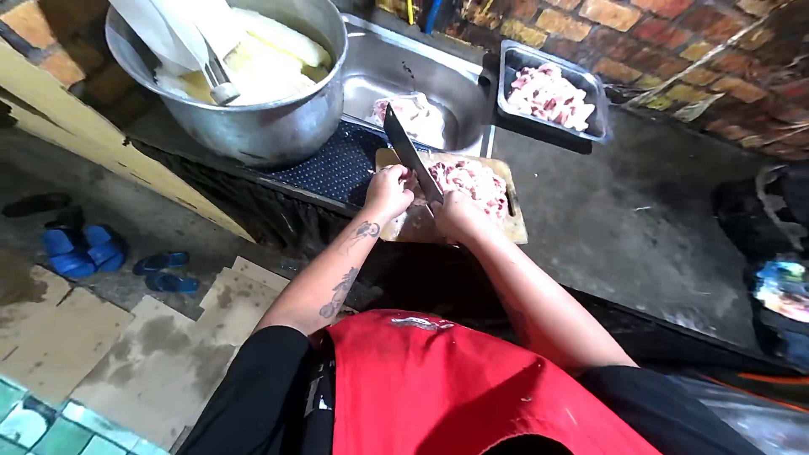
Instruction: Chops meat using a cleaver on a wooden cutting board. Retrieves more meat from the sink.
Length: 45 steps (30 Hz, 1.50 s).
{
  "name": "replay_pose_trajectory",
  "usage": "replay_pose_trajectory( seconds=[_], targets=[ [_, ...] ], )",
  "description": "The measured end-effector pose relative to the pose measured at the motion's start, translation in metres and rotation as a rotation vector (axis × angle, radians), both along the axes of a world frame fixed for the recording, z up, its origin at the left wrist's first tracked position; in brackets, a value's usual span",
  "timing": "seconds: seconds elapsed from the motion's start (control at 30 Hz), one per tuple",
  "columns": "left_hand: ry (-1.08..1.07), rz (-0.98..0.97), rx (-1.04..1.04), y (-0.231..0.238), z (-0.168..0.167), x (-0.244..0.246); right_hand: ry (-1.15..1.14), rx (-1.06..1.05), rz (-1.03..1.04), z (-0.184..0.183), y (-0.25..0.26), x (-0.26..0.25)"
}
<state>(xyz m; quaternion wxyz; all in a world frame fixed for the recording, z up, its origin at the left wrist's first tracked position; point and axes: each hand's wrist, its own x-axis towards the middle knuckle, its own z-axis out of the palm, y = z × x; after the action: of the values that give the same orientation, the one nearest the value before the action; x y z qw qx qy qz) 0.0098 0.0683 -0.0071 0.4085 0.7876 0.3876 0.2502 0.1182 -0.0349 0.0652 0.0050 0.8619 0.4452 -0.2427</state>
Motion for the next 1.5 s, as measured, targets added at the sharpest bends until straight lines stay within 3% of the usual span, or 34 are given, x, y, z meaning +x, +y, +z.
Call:
replay_pose_trajectory(
  seconds=[0.17,0.27,0.5,0.63,0.73,0.8,0.87,0.97,1.13,1.2,1.37,1.5],
  targets=[
    [0.095,-0.094,0.045,0.002,0.003,0.001,0.073,0.082,0.044,0.001,0.052,0.004],
    [0.076,-0.078,0.052,0.001,0.004,-0.002,0.085,0.063,0.053,0.006,0.055,0.005],
    [-0.024,-0.009,-0.072,0.007,-0.001,-0.027,0.244,0.047,-0.117,-0.009,-0.041,0.033],
    [-0.078,0.032,-0.166,0.011,0.002,-0.045,0.349,-0.033,-0.160,0.011,-0.076,0.039],
    [-0.234,0.021,-0.217,0.016,-0.007,-0.041,0.422,0.104,-0.195,0.028,-0.097,0.050],
    [-0.170,-0.028,-0.167,0.021,-0.005,-0.035,0.321,0.244,-0.221,0.035,-0.107,0.064],
    [0.006,-0.041,0.012,0.025,0.009,-0.027,0.120,0.347,-0.246,0.032,-0.113,0.087],
    [0.276,-0.045,0.252,0.025,0.042,-0.008,-0.187,0.372,-0.275,0.017,-0.112,0.129],
    [0.400,-0.514,0.443,0.042,0.044,0.035,-0.388,0.295,-0.336,-0.020,-0.110,0.175],
    [0.460,-0.640,0.441,0.046,0.044,0.045,-0.430,0.287,-0.320,-0.032,-0.110,0.185],
    [0.519,-0.716,0.443,0.056,0.046,0.050,-0.448,0.352,-0.265,-0.060,-0.115,0.203],
    [0.384,-0.690,0.230,0.073,0.048,0.041,-0.465,0.517,-0.287,-0.068,-0.124,0.193]
  ],
)
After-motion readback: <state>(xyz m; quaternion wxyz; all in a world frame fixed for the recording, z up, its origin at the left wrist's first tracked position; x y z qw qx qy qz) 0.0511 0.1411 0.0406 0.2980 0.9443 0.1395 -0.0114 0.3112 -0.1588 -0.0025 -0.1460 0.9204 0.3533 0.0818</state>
